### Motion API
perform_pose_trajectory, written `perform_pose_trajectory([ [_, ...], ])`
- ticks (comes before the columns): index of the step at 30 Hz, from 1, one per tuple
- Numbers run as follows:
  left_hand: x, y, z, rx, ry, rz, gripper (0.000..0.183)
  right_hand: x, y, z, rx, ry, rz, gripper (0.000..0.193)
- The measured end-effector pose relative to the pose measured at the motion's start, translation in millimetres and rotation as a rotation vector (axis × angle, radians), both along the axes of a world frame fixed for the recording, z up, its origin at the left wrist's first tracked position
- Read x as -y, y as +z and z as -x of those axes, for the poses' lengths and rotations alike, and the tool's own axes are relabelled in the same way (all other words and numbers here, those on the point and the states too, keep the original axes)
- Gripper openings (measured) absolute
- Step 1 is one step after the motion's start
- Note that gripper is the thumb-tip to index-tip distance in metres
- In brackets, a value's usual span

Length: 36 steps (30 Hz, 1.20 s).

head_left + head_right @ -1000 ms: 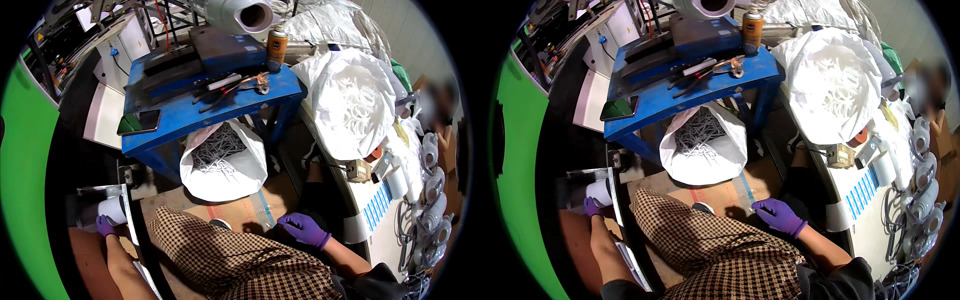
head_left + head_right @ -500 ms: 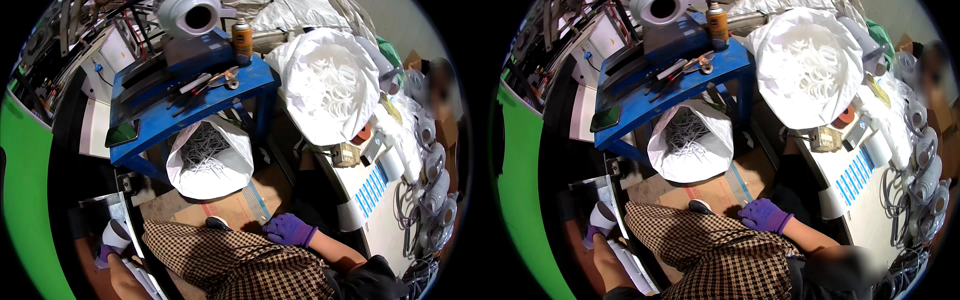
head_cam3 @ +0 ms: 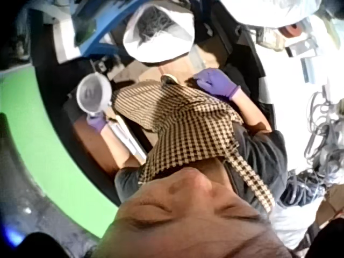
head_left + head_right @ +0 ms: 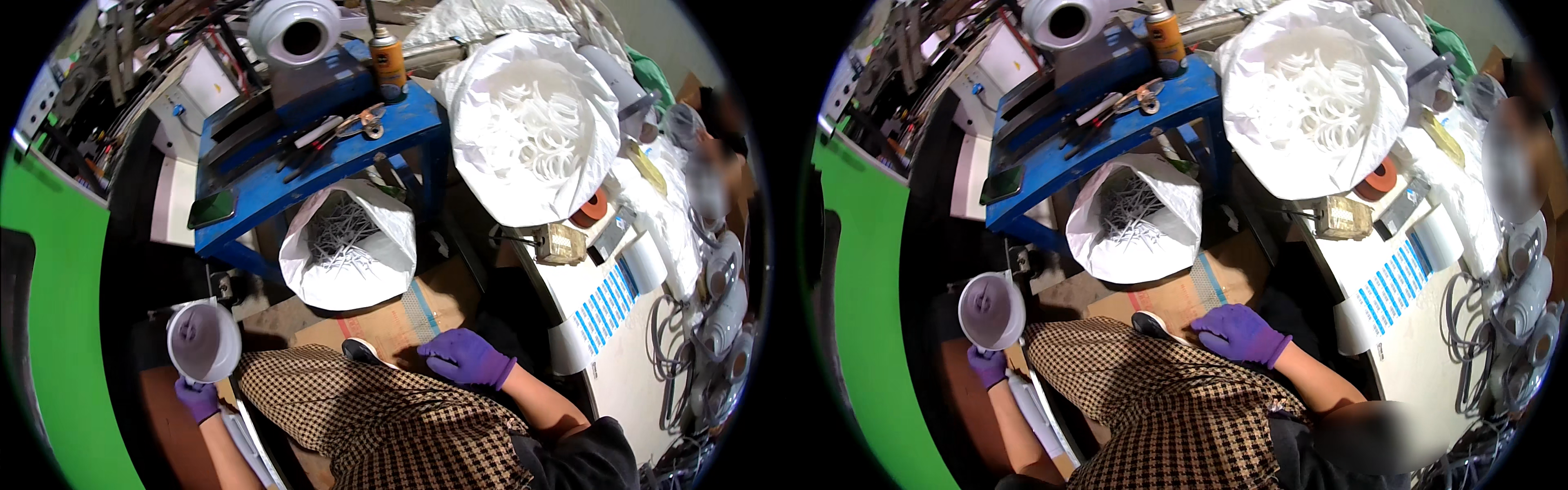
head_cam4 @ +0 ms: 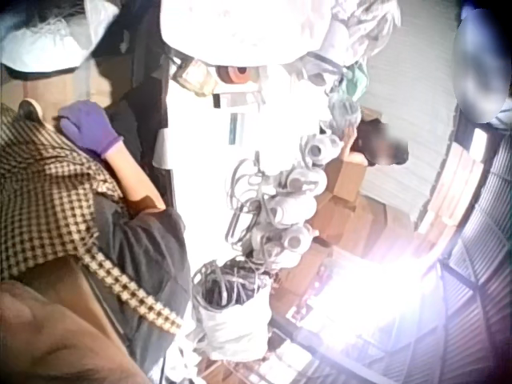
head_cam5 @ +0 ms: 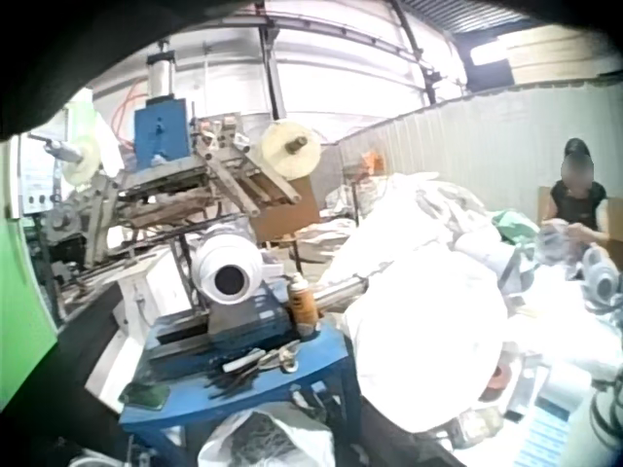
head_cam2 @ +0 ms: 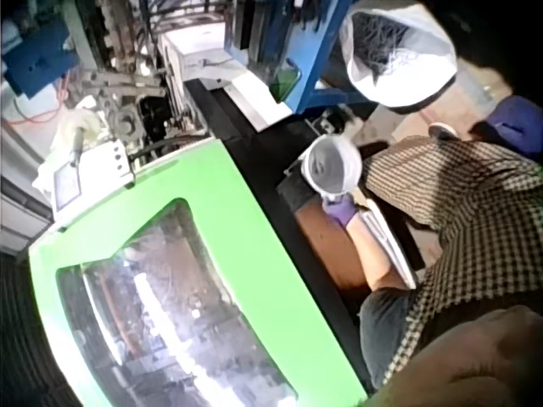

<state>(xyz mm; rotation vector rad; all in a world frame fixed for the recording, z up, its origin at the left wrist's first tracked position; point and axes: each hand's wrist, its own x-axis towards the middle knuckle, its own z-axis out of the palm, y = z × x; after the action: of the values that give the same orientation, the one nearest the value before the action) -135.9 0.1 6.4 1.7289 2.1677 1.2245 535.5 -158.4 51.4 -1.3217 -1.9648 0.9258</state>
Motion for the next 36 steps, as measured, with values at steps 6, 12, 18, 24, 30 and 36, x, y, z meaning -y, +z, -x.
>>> perform_pose_trajectory([
  [6,62,32,-283,1.726,-0.424,0.074,0.054,-14,43,-4,-0.719,-0.144,0.241,0.089],
  [12,104,49,-428,0.31,-0.783,-0.206,0.02,6,60,-33,-0.858,-0.381,0.107,0.072],
  [18,60,45,-399,1.163,-0.874,0.305,0.078,52,56,-75,-0.636,-0.697,-0.178,0.031],
  [24,21,62,-378,1.726,-0.858,0.413,0.1,54,73,-67,0.104,-0.168,-0.708,0.024],
  [30,19,154,-377,0.829,-0.906,0.233,0.083,26,54,-67,0.503,-0.314,-0.735,0.038],
  [36,80,164,-435,-0.114,-1.046,-0.318,0.074,51,63,-29,0.208,-0.369,-0.545,0.047],
])
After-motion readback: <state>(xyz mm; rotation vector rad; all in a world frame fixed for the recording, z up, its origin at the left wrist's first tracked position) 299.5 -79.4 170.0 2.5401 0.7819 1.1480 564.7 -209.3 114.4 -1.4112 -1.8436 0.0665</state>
